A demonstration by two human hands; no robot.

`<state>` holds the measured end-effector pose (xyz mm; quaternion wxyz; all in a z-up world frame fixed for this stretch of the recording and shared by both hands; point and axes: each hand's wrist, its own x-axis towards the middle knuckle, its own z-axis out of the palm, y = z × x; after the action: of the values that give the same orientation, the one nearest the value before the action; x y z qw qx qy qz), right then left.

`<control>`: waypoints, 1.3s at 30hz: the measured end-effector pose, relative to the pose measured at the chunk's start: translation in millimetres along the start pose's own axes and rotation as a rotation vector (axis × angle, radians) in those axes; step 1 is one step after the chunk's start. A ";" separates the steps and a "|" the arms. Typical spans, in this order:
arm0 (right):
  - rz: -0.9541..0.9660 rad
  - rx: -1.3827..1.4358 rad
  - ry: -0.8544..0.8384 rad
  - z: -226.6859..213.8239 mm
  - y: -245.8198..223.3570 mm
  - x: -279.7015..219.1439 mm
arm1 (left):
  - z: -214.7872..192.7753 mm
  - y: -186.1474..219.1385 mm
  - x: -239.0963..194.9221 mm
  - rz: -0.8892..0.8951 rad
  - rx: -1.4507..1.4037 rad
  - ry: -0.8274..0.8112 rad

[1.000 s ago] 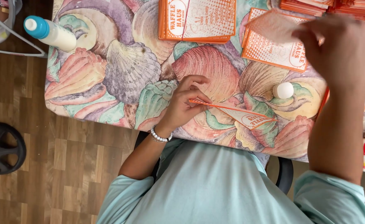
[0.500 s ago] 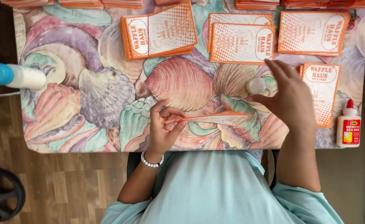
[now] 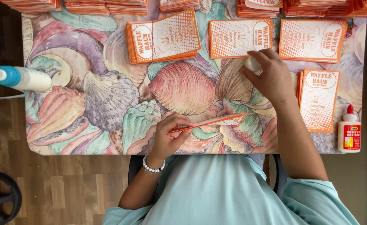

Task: Manually folding and gluing paper waffle bags at a table.

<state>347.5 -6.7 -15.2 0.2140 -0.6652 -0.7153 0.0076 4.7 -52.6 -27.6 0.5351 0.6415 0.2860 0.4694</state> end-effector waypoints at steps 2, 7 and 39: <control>0.012 0.029 0.004 -10.5 -10.0 13.4 | 1.5 4.2 -2.8 -0.010 -0.002 0.011; -0.071 0.163 -0.055 4.0 -7.9 48.9 | 6.7 11.9 -7.7 -0.030 0.162 -0.009; 0.434 0.013 0.204 -137.6 128.3 -157.4 | 24.6 -2.5 -3.4 -0.179 0.128 0.035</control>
<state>516.3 -180.0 25.2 0.2827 -0.7992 -0.5303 -0.0094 26.1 -65.1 -30.6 0.5274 0.6381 0.3809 0.4117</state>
